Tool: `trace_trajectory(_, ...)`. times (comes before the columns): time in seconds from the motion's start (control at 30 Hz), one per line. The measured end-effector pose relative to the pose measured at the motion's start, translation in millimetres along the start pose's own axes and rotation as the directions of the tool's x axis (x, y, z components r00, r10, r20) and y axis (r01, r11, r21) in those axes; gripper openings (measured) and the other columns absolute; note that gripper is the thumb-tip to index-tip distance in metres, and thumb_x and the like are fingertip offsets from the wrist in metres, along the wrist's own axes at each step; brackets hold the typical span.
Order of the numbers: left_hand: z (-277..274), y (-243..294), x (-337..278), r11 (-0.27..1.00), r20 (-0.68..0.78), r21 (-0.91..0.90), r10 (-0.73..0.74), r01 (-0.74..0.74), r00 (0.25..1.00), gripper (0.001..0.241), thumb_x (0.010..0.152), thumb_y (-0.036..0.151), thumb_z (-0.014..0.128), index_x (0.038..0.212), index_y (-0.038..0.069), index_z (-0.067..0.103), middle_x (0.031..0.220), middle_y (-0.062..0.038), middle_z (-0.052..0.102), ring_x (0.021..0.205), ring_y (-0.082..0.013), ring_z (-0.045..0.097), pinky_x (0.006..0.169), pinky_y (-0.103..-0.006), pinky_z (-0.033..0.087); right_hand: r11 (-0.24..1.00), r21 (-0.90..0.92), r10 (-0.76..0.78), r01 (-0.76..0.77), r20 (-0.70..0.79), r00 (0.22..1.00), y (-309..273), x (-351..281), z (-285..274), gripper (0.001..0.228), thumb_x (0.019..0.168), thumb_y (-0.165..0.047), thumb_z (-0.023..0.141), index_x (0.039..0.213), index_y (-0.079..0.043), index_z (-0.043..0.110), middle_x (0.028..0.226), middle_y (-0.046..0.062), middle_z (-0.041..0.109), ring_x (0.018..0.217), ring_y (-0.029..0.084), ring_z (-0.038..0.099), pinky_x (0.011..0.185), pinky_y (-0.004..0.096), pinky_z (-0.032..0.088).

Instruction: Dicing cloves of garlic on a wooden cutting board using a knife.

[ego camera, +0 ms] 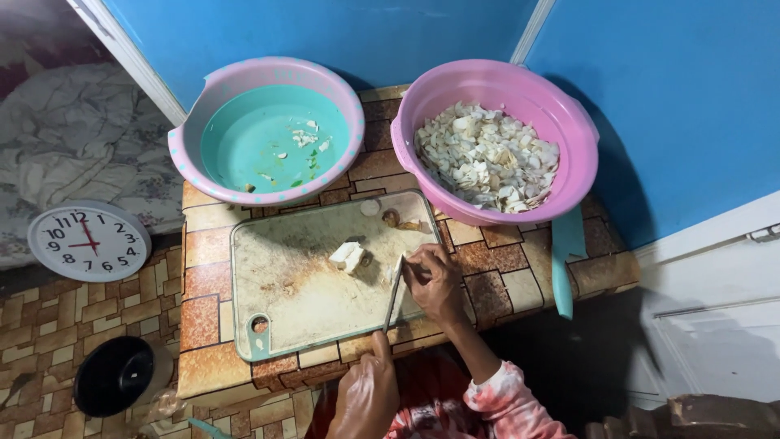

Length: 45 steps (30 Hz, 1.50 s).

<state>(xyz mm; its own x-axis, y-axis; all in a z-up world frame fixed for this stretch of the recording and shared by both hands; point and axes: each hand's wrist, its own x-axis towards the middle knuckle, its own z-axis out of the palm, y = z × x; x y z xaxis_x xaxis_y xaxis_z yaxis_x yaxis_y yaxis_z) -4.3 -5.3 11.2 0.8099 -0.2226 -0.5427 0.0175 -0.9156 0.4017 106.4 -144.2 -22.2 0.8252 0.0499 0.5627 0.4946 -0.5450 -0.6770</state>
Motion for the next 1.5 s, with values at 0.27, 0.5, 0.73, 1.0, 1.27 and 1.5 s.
trace_trajectory(0.27, 16.8, -9.9, 18.4, 0.994, -0.171, 0.095, 0.066, -0.051, 0.983, 0.032, 0.084, -0.003, 0.035, 0.115, 0.002, 0.030, 0.069, -0.010, 0.058, 0.057, -0.0242, 0.061, 0.049, -0.0348, 0.049, 1.000, -0.012, 0.015, -0.015, 0.005, 1.000, -9.3, 4.8, -2.5, 0.006, 0.076, -0.001, 0.067, 0.079, -0.003, 0.062, 0.090, 0.006, 0.053, 0.070, 0.015, 0.062, 0.052, 0.021, 0.058)
trace_trajectory(0.5, 5.2, -10.8, 33.3, 0.992, -0.129, 0.103, 0.085, -0.072, 0.988, 0.029, 0.085, -0.002, 0.038, 0.113, 0.003, 0.030, 0.065, -0.009, 0.061, 0.053, -0.0262, 0.060, 0.045, -0.0369, 0.049, 0.999, -0.018, 0.040, -0.039, 0.022, 0.999, -5.8, 5.3, -3.0, 0.007, 0.075, -0.004, 0.066, 0.077, -0.003, 0.059, 0.090, 0.008, 0.054, 0.071, 0.017, 0.062, 0.053, 0.022, 0.058)
trace_trajectory(0.73, -14.4, 2.2, 5.8, 0.997, -0.043, -0.081, -0.002, -0.002, 0.999, 0.025, 0.085, -0.006, 0.034, 0.101, 0.012, 0.028, 0.062, -0.005, 0.055, 0.052, -0.0214, 0.053, 0.049, -0.0357, 0.046, 0.998, -0.050, 0.051, -0.050, 0.020, 0.999, 1.5, 0.2, -0.8, 0.012, 0.069, -0.002, 0.067, 0.079, -0.004, 0.061, 0.092, 0.007, 0.055, 0.074, 0.016, 0.063, 0.052, 0.022, 0.059)
trace_trajectory(1.0, 17.2, -6.5, 6.0, 0.998, -0.061, 0.035, -0.044, 0.046, 0.997, 0.040, 0.085, 0.003, 0.032, 0.124, 0.003, 0.022, 0.076, -0.012, 0.059, 0.068, -0.0354, 0.063, 0.061, -0.0468, 0.050, 0.998, 0.022, 0.063, -0.063, 0.028, 0.998, 1.4, -2.9, 1.9, 0.010, 0.076, -0.006, 0.069, 0.081, -0.004, 0.061, 0.094, 0.007, 0.053, 0.072, 0.014, 0.062, 0.057, 0.021, 0.061)
trace_trajectory(1.27, 13.9, -8.4, 23.2, 0.999, -0.167, -0.001, 0.040, -0.041, 0.985, 0.023, 0.084, -0.003, 0.036, 0.103, 0.008, 0.031, 0.068, -0.010, 0.058, 0.057, -0.0275, 0.061, 0.051, -0.0390, 0.050, 0.997, -0.039, 0.063, -0.062, 0.030, 0.998, 4.4, -2.5, 2.6, 0.012, 0.071, -0.003, 0.070, 0.082, -0.003, 0.064, 0.095, 0.008, 0.054, 0.071, 0.016, 0.064, 0.055, 0.022, 0.061)
trace_trajectory(1.5, 5.1, -12.2, 37.0, 0.998, -0.131, 0.018, 0.069, -0.067, 0.989, 0.039, 0.081, -0.007, 0.034, 0.118, 0.002, 0.024, 0.069, -0.015, 0.061, 0.057, -0.0335, 0.060, 0.047, -0.0429, 0.047, 0.996, 0.000, 0.084, -0.084, 0.035, 0.996, -1.1, 0.4, -1.2, 0.010, 0.073, -0.005, 0.068, 0.080, -0.003, 0.062, 0.093, 0.008, 0.054, 0.071, 0.016, 0.065, 0.054, 0.022, 0.061)
